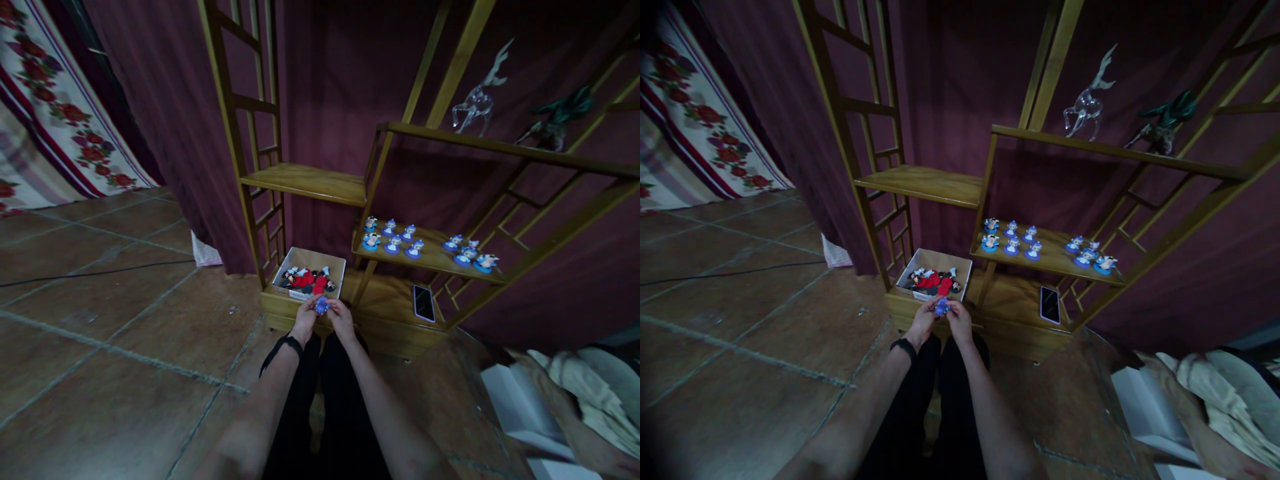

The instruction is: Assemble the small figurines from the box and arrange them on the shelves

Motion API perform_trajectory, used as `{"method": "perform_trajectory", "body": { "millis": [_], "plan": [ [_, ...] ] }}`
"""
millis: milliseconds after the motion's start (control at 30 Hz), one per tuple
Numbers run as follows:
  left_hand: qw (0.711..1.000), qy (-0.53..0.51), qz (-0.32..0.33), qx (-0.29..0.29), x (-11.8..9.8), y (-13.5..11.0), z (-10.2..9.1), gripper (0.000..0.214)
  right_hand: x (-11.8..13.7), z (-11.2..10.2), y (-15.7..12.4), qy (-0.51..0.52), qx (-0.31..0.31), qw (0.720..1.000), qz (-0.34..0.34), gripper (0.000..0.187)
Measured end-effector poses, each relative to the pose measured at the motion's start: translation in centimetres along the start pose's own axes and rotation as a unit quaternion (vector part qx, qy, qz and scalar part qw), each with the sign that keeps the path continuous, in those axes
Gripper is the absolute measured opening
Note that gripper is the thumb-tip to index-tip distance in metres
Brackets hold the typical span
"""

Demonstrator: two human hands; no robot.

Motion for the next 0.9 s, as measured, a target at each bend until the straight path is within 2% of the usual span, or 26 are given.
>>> {"method": "perform_trajectory", "body": {
  "millis": [133, 267, 467, 633, 900],
  "plan": [
    [1.0, -0.001, 0.013, -0.002, -0.33, -0.04, 0.04, 0.05, 0.18, -0.09, -0.01, -0.024, -0.006, 0.999, -0.042, 0.027],
    [1.0, -0.004, 0.008, 0.008, -0.4, -0.23, 0.28, 0.051, 0.28, -0.23, -0.07, -0.041, -0.006, 0.998, -0.053, 0.029],
    [1.0, 0.0, 0.003, 0.009, -0.48, -0.51, 0.51, 0.047, 0.62, -0.33, -0.26, -0.043, -0.004, 0.998, -0.041, 0.028],
    [1.0, -0.01, -0.028, 0.005, 0.16, -0.46, 0.49, 0.036, 0.64, -0.37, -0.33, -0.043, -0.003, 0.999, -0.023, 0.03],
    [0.999, -0.01, -0.038, 0.026, 0.35, -0.75, 0.91, 0.03, 0.23, -0.85, -0.18, -0.049, -0.03, 0.998, 0.006, 0.029]
  ]
}}
Point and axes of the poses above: each hand's wrist, its own y-axis towards the middle knuckle, its own z-axis out of the palm, x = y × z, the point moved 8 cm from there along y, towards the middle knuckle
